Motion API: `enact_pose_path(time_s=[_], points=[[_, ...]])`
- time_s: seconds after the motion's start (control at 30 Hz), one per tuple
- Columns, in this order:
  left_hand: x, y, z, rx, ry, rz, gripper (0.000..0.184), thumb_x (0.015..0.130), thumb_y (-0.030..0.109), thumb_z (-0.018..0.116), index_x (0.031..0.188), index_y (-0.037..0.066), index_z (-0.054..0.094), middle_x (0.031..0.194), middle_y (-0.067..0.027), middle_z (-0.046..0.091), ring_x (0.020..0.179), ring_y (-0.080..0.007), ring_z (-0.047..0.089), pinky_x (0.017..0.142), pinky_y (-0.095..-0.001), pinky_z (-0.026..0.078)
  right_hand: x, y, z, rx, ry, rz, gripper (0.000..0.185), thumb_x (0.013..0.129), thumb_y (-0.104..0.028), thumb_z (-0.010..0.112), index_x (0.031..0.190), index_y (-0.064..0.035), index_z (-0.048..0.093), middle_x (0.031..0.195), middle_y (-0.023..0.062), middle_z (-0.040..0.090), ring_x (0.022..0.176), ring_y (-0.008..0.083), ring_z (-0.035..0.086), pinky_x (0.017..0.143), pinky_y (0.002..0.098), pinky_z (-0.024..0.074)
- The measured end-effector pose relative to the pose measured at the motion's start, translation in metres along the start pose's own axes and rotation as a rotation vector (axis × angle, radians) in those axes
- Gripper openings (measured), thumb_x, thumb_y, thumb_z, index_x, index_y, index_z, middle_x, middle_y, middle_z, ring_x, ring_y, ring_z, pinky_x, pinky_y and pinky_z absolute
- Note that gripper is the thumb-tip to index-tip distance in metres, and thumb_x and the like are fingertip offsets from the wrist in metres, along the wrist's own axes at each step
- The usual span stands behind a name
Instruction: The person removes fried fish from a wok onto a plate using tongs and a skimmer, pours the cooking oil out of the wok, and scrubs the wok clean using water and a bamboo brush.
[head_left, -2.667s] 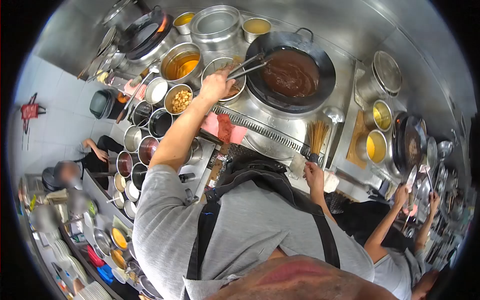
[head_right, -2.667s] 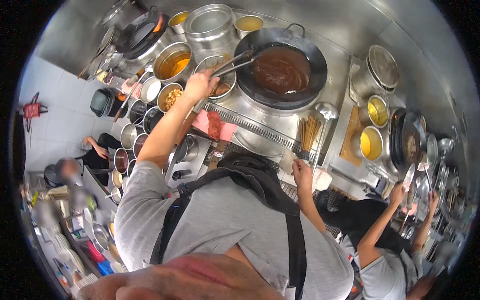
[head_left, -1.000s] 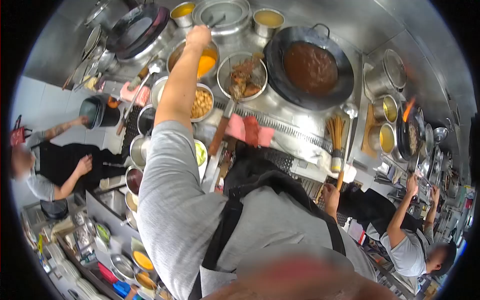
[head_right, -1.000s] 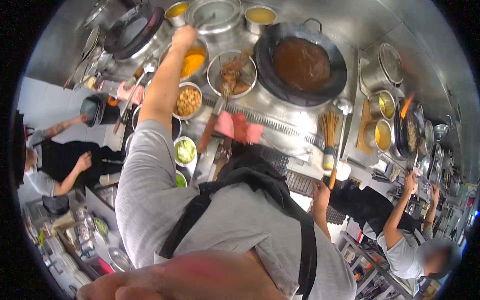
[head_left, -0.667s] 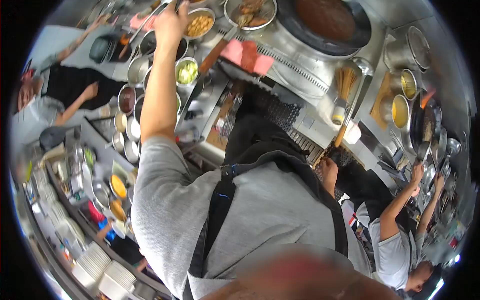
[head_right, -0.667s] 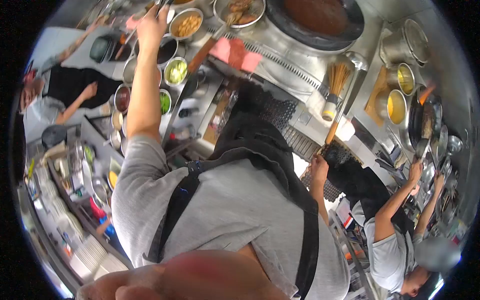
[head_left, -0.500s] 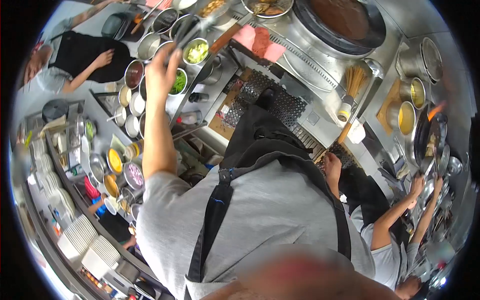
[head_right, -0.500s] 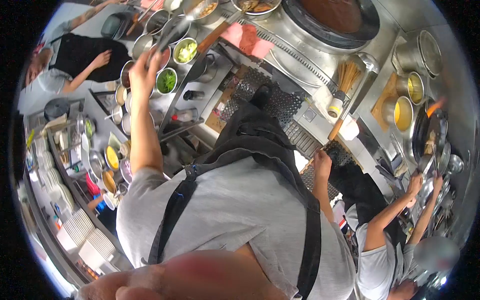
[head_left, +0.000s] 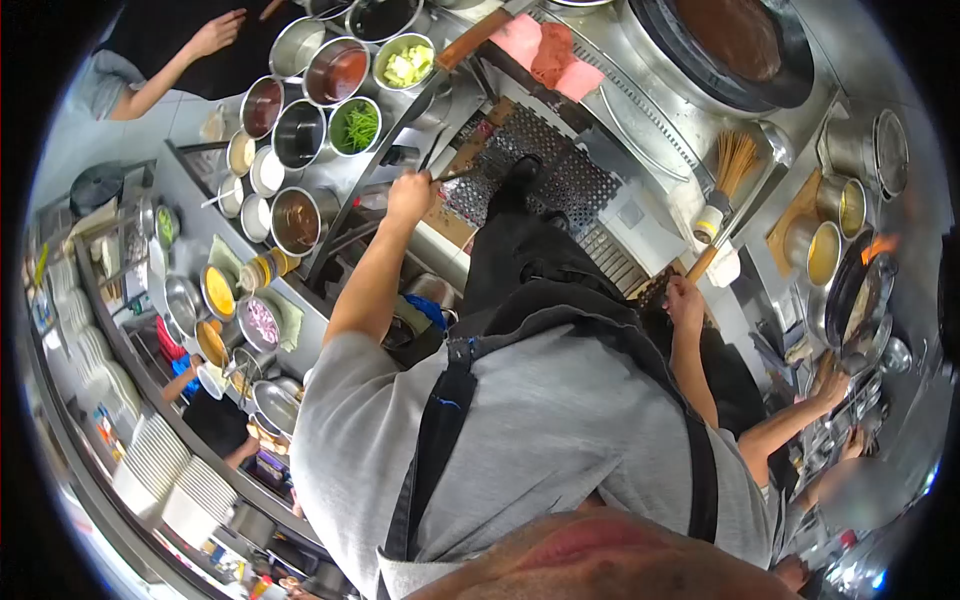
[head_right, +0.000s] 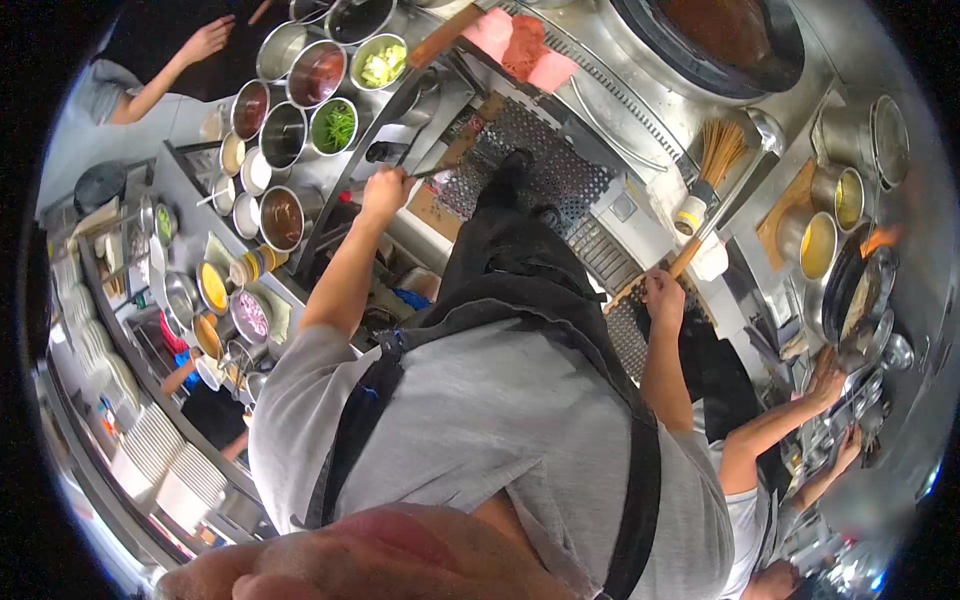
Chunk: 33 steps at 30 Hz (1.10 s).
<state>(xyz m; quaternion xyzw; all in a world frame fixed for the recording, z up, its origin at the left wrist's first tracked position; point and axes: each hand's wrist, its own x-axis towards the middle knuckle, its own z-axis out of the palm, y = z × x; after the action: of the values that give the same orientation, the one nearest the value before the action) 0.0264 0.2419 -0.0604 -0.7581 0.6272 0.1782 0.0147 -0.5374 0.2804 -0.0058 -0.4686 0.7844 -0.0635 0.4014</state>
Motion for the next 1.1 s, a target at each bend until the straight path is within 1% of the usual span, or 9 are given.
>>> enact_pose_path(time_s=[0.17, 0.2, 0.37, 0.43, 0.57, 0.63, 0.73, 0.9, 1.1], points=[[0.118, -0.014, 0.059, 0.052, -0.024, -0.035, 0.031, 0.085, 0.033, 0.063, 0.092, 0.003, 0.066, 0.092, -0.0239, 0.065, 0.086, -0.0406, 0.066, 0.076, -0.0474, 0.054, -0.022, 0.002, -0.003, -0.012, 0.071, 0.146, 0.029, 0.087, -0.019, 0.059, 0.107, 0.001, 0.066, 0.077, 0.0143, 0.068, 0.059, 0.0196, 0.067, 0.062, 0.0314, 0.0517], [0.144, -0.024, 0.078, 0.06, -0.075, -0.054, 0.032, 0.086, 0.033, 0.062, 0.092, 0.002, 0.065, 0.092, -0.024, 0.065, 0.087, -0.0403, 0.066, 0.077, -0.0478, 0.054, -0.024, 0.014, -0.001, -0.054, 0.079, 0.117, 0.024, 0.088, -0.015, 0.06, 0.106, -0.0005, 0.066, 0.072, 0.0062, 0.065, 0.053, 0.0111, 0.061, 0.047, 0.0256, 0.0463], [0.231, -0.051, 0.13, -0.04, -0.181, -0.213, 0.034, 0.086, 0.033, 0.063, 0.095, 0.001, 0.065, 0.1, -0.0247, 0.066, 0.094, -0.0383, 0.066, 0.08, -0.0478, 0.053, -0.05, 0.018, 0.019, -0.19, 0.116, 0.191, 0.026, 0.089, -0.018, 0.06, 0.107, -0.0012, 0.067, 0.072, 0.0097, 0.067, 0.053, 0.012, 0.062, 0.049, 0.0269, 0.0474], [0.259, -0.07, 0.16, 0.02, -0.242, -0.149, 0.033, 0.085, 0.032, 0.063, 0.096, 0.001, 0.065, 0.098, -0.0232, 0.067, 0.093, -0.0381, 0.066, 0.078, -0.0478, 0.053, -0.055, -0.014, 0.028, -0.109, 0.044, 0.307, 0.028, 0.089, -0.025, 0.058, 0.106, -0.0049, 0.068, 0.078, 0.0172, 0.068, 0.062, 0.0231, 0.068, 0.065, 0.0352, 0.0522], [0.256, -0.056, 0.145, 0.131, -0.207, -0.098, 0.037, 0.085, 0.038, 0.06, 0.094, 0.003, 0.069, 0.095, -0.0225, 0.068, 0.095, -0.0369, 0.066, 0.081, -0.0464, 0.053, -0.05, -0.044, 0.047, -0.054, 0.047, 0.333, 0.027, 0.088, -0.022, 0.059, 0.105, -0.0039, 0.067, 0.077, 0.0177, 0.068, 0.059, 0.0218, 0.068, 0.063, 0.0343, 0.052], [0.254, -0.055, 0.145, 0.112, -0.144, -0.125, 0.035, 0.086, 0.035, 0.059, 0.096, 0.004, 0.07, 0.099, -0.0217, 0.068, 0.095, -0.0369, 0.066, 0.081, -0.0454, 0.054, -0.046, -0.051, 0.05, -0.066, 0.076, 0.236, 0.026, 0.088, -0.022, 0.059, 0.105, -0.0032, 0.067, 0.075, 0.0177, 0.067, 0.059, 0.0219, 0.067, 0.062, 0.0341, 0.0518], [0.257, -0.056, 0.141, 0.179, -0.288, -0.127, 0.028, 0.084, 0.025, 0.056, 0.099, 0.006, 0.071, 0.104, -0.0206, 0.067, 0.097, -0.0337, 0.067, 0.081, -0.0449, 0.054, -0.044, -0.078, 0.045, -0.06, 0.093, 0.212, 0.024, 0.088, -0.017, 0.06, 0.105, -0.0027, 0.067, 0.067, 0.0119, 0.065, 0.053, 0.0154, 0.064, 0.055, 0.0296, 0.0493], [0.244, -0.058, 0.144, 0.066, -0.095, -0.159, 0.024, 0.084, 0.021, 0.055, 0.094, 0.005, 0.068, 0.105, -0.0224, 0.067, 0.099, -0.0365, 0.066, 0.082, -0.0456, 0.054, -0.037, -0.067, 0.044, -0.053, 0.103, 0.171, 0.024, 0.088, -0.019, 0.059, 0.105, -0.0036, 0.068, 0.068, 0.0127, 0.065, 0.055, 0.0175, 0.065, 0.056, 0.0309, 0.0504], [0.247, -0.057, 0.155, -0.015, -0.226, -0.267, 0.027, 0.086, 0.018, 0.051, 0.104, 0.004, 0.065, 0.108, -0.0235, 0.065, 0.103, -0.0384, 0.063, 0.085, -0.0469, 0.052, -0.025, -0.071, 0.044, -0.123, 0.091, 0.105, 0.025, 0.086, -0.017, 0.059, 0.103, -0.0021, 0.068, 0.071, 0.0135, 0.067, 0.056, 0.0193, 0.067, 0.056, 0.0322, 0.0519]])
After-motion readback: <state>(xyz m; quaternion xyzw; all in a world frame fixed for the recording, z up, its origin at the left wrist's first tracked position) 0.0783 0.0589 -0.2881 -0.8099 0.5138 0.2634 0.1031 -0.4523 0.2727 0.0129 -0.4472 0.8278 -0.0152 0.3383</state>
